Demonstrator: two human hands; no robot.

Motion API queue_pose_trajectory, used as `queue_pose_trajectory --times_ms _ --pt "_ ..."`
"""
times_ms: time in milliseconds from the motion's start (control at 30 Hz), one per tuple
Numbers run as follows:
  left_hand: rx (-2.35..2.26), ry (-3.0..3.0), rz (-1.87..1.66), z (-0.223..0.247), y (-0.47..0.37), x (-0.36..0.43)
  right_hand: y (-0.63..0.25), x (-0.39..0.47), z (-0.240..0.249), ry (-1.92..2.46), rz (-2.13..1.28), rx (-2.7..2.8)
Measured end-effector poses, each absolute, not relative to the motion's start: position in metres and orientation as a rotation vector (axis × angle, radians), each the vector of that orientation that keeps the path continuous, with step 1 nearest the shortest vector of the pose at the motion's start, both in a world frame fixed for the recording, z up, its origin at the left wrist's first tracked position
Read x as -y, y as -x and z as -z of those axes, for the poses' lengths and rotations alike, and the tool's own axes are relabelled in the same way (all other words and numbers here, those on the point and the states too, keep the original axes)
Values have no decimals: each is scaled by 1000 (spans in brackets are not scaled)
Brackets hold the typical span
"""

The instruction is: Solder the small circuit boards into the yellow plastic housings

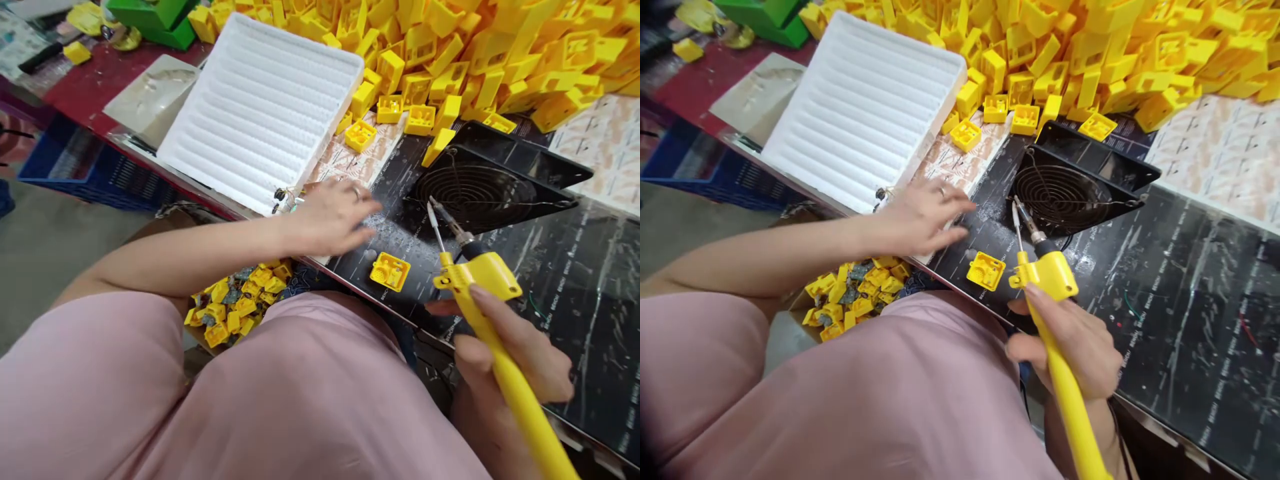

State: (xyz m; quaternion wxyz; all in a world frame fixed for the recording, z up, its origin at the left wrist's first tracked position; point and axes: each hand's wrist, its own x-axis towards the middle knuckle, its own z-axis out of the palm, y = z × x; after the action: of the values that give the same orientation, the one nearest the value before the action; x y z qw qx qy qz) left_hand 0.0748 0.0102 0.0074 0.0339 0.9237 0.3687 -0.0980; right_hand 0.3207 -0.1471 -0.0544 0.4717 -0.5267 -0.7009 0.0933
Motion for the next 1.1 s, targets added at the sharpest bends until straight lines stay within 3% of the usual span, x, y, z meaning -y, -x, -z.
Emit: queue_pose_trajectory --times_ms 133,267,467,667,767,900,1000,1100 --pt "-1451 -2997 497 -9 -39 -50 -311 129 39 1155 -27 1982" --pt "-1287 -2946 172 0 -10 -68 -309 121 41 1112 37 2075" --pt "-1482 -2071 -323 -19 13 -72 -311 111 47 1080 136 2297" --pt "-1244 -1519 -756 -2 42 -108 -279 99 57 1205 335 2260" --pt "-1050 -1489 -978 -2 34 -112 -267 96 60 1137 223 2251" --pt "-889 -1614 -837 -11 0 -83 -268 96 58 1058 -51 2247" --pt "-865 -1712 -720 -6 -25 -57 -269 97 57 1227 91 2198" --pt "-894 -1909 -847 10 -37 -37 -264 96 58 1335 283 2196"
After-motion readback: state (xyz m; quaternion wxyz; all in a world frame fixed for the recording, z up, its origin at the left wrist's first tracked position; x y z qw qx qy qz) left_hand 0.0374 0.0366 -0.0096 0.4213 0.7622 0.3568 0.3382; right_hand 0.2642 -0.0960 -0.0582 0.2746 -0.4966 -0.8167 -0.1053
